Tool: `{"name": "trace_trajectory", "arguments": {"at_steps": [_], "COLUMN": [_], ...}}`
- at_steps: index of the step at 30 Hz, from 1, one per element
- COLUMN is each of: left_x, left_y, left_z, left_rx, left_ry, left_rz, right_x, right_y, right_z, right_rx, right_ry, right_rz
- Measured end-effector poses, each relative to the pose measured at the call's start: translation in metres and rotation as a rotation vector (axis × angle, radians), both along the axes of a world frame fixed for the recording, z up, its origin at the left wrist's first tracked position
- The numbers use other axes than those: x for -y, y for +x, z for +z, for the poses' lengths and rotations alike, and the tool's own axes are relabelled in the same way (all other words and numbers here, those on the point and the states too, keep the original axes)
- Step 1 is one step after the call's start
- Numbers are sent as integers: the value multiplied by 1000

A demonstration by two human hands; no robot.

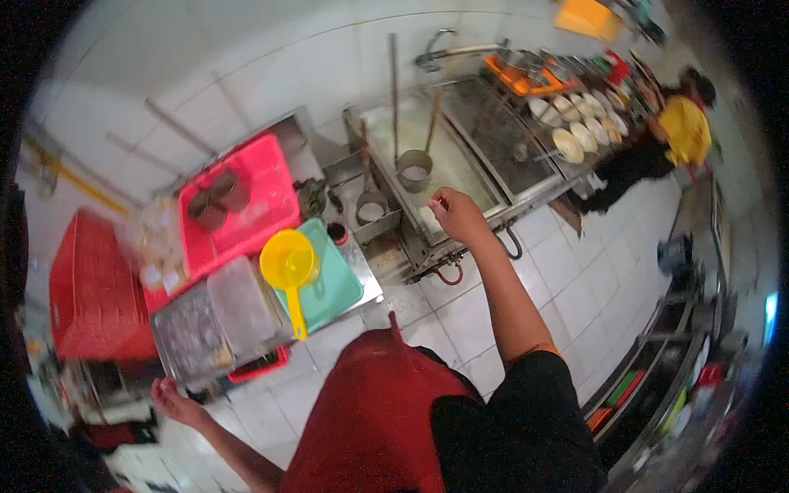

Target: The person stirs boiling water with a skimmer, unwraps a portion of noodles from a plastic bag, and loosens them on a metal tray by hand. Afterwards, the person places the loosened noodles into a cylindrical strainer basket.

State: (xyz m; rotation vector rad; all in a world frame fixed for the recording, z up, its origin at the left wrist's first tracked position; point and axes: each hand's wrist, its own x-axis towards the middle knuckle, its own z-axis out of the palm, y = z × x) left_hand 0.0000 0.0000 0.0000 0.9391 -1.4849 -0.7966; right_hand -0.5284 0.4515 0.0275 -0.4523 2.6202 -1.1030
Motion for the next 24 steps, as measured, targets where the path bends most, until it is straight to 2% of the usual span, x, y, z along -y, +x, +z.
{"name": "trace_trajectory", "arguments": {"at_steps": [1, 2, 3, 5, 7, 8, 9, 11, 13, 15, 17, 19, 20, 21, 22, 24], "left_x": [-13, -28, -19, -82, -136, -165, -190, -221, -253, -275, -287, -297, -301, -303, -301, -281], "left_y": [-47, -94, -158, -207, -261, -288, -313, -363, -407, -455, -514, -570, -590, -615, -635, -659], "left_z": [12, 20, 68, 59, 80, 91, 99, 89, 84, 74, 58, 55, 51, 46, 41, 35], "left_rx": [31, -72, -179, -113, 49, 17, -8, 108, 174, 236, 80, 103, 135, 163, 189, 217], "left_ry": [-39, 40, -40, 126, 111, 229, 351, 340, 297, 258, 502, 617, 634, 567, 498, 473], "left_rz": [-120, -221, -314, -635, -1015, -1160, -1306, -1536, -1523, -1475, -1338, -1119, -1102, -970, -833, -880], "right_x": [-11, -26, 0, -29, -35, -35, -38, -39, -31, -14, 3, 12, 14, 13, 12, 9], "right_y": [5, 23, 14, 22, 2, -8, -19, -57, -99, -134, -182, -199, -209, -226, -236, -240], "right_z": [2, 0, -20, -1, 19, 30, 33, 23, 0, 3, -11, -31, -29, -23, -23, -27], "right_rx": [-83, -152, -157, -151, -153, -190, -223, -215, -444, -355, -360, -303, -272, -270, -264, -358], "right_ry": [21, 60, -77, -75, -87, -52, -19, -72, -196, -167, -104, -52, -16, 21, 15, 12], "right_rz": [-18, -35, -94, -117, -100, -121, -148, -161, -123, -54, 19, 46, 164, 293, 312, 350]}}
